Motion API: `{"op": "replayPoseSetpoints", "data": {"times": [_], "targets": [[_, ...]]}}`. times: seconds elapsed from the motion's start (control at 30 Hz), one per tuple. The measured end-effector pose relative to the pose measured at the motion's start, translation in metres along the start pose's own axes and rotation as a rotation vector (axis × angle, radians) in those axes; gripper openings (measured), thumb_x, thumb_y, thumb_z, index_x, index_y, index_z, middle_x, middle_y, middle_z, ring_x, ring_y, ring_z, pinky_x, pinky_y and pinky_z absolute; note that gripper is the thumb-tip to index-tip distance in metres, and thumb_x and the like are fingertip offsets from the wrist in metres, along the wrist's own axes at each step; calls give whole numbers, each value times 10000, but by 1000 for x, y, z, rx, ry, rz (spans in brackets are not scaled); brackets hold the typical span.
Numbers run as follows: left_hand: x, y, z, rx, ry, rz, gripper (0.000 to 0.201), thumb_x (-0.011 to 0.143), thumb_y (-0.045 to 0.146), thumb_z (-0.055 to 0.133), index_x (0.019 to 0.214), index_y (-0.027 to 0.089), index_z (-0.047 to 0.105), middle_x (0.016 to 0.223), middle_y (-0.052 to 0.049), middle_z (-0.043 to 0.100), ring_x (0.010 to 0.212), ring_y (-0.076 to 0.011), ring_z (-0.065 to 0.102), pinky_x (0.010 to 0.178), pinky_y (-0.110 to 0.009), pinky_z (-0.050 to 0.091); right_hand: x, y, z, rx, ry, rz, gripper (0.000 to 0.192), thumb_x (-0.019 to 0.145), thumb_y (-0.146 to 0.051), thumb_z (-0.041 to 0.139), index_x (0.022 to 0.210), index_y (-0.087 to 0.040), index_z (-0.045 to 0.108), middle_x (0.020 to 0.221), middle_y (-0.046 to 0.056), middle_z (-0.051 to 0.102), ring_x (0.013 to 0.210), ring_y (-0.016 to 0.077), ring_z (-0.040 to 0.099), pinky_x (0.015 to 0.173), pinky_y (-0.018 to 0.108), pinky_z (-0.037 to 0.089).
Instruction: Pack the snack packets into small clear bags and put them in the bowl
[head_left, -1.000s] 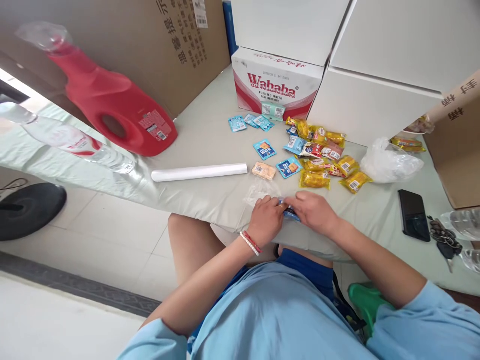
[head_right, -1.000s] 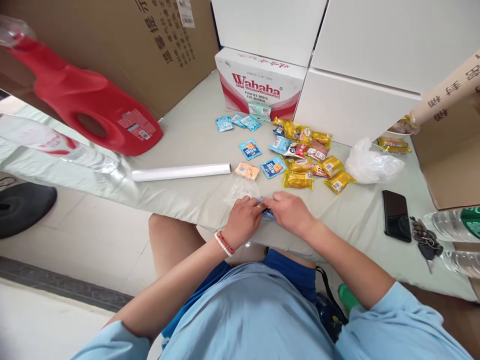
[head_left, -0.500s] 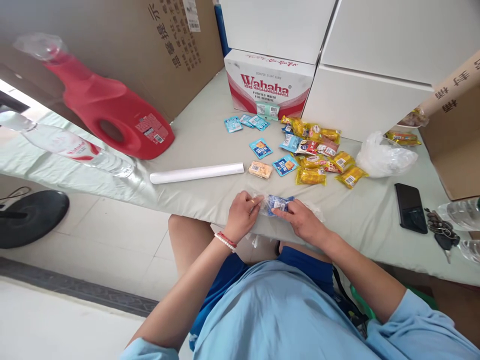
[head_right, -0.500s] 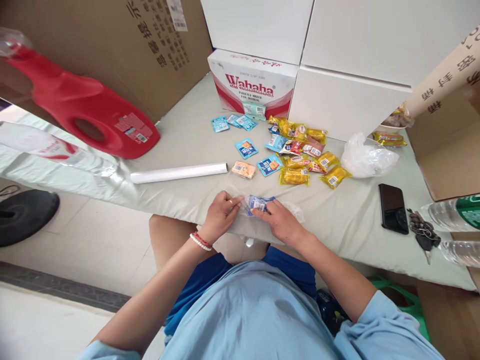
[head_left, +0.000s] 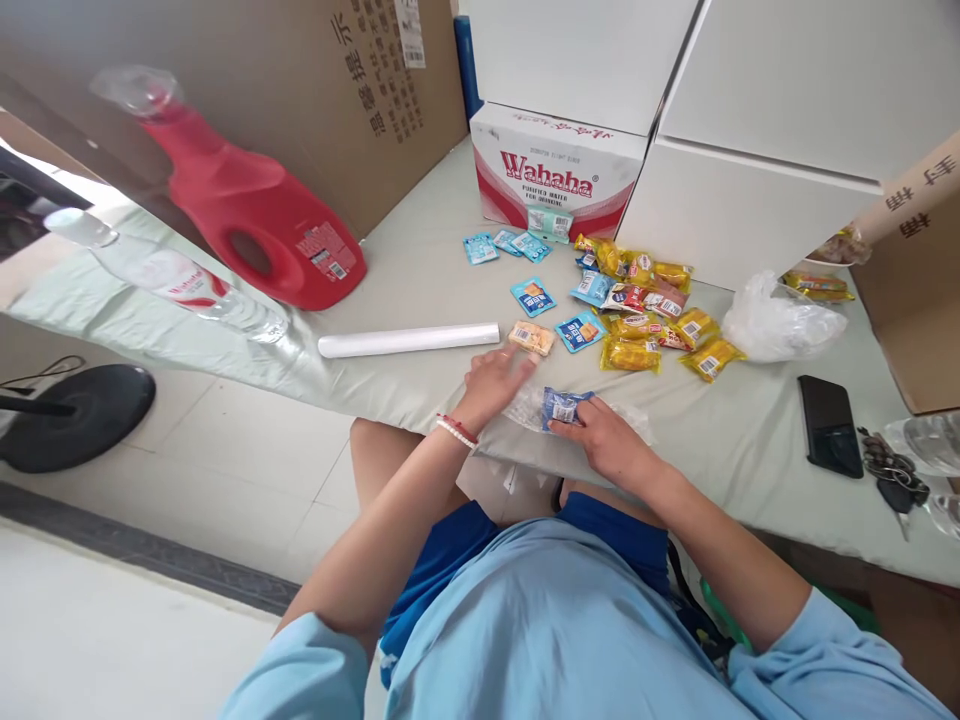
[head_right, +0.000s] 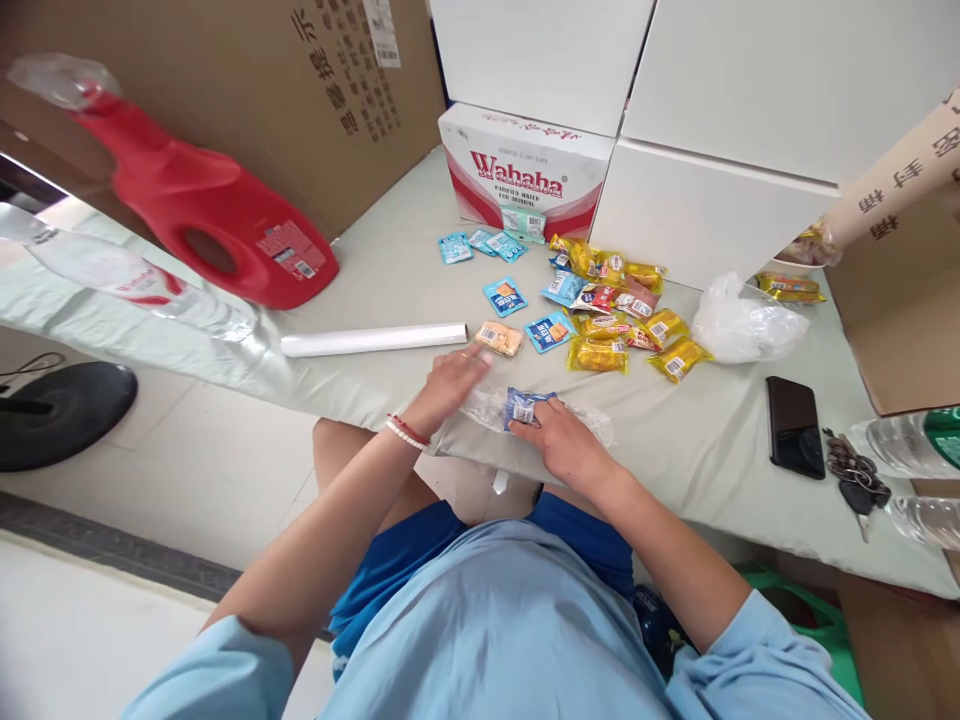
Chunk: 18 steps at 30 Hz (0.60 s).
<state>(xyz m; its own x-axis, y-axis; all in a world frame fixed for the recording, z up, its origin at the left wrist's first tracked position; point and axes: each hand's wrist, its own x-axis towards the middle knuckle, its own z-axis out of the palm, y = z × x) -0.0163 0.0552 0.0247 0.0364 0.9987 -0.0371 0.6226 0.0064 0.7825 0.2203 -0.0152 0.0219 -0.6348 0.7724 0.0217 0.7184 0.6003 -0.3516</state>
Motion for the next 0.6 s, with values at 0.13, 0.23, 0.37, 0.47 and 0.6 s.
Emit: {"op": "replayPoseSetpoints", "data": {"times": [0.13, 0.23, 0.37, 0.47, 0.6], "targets": [[-9, 5, -13, 185, -335, 67, 342, 728, 464, 762, 982, 236, 755, 929, -68, 753, 1073, -329, 652, 972, -429, 458, -1, 6, 1, 67, 20, 5, 451, 987, -106, 462, 1254, -289, 776, 932, 77, 574, 857, 224, 463, 755, 311, 419], [-22, 2, -22, 66, -309, -34, 207, 744, 417, 697, 801, 218, 702, 759, -20, 699, 785, -233, 652, 758, -336, 480, -1, 10, 2, 129, 29, 43, 436, 1005, -150, 434, 1177, -287, 810, 894, 64, 569, 838, 215, 471, 745, 307, 419], [-41, 21, -8, -259, -185, -71, 199, 738, 371, 713, 831, 200, 676, 761, 11, 692, 734, -180, 643, 700, -288, 490, 4, 9, 4, 214, 55, 67, 413, 1013, -204, 437, 1156, -274, 818, 913, 74, 614, 864, 227, 503, 796, 341, 450], [-49, 44, 18, -380, -241, -49, 210, 822, 323, 668, 973, 188, 721, 903, -33, 755, 838, -194, 695, 775, -303, 546, 6, 6, 5, 201, 69, 38, 401, 984, -177, 450, 1138, -245, 814, 1012, 99, 664, 944, 249, 527, 860, 383, 474], [-54, 62, 40, -175, -208, 159, 300, 977, 265, 485, 1072, 207, 763, 1091, -80, 726, 1068, -212, 680, 984, -357, 544, -6, 3, -9, 221, 58, -34, 377, 950, -159, 466, 1082, -222, 813, 1096, 128, 673, 1014, 273, 554, 890, 429, 502]]}}
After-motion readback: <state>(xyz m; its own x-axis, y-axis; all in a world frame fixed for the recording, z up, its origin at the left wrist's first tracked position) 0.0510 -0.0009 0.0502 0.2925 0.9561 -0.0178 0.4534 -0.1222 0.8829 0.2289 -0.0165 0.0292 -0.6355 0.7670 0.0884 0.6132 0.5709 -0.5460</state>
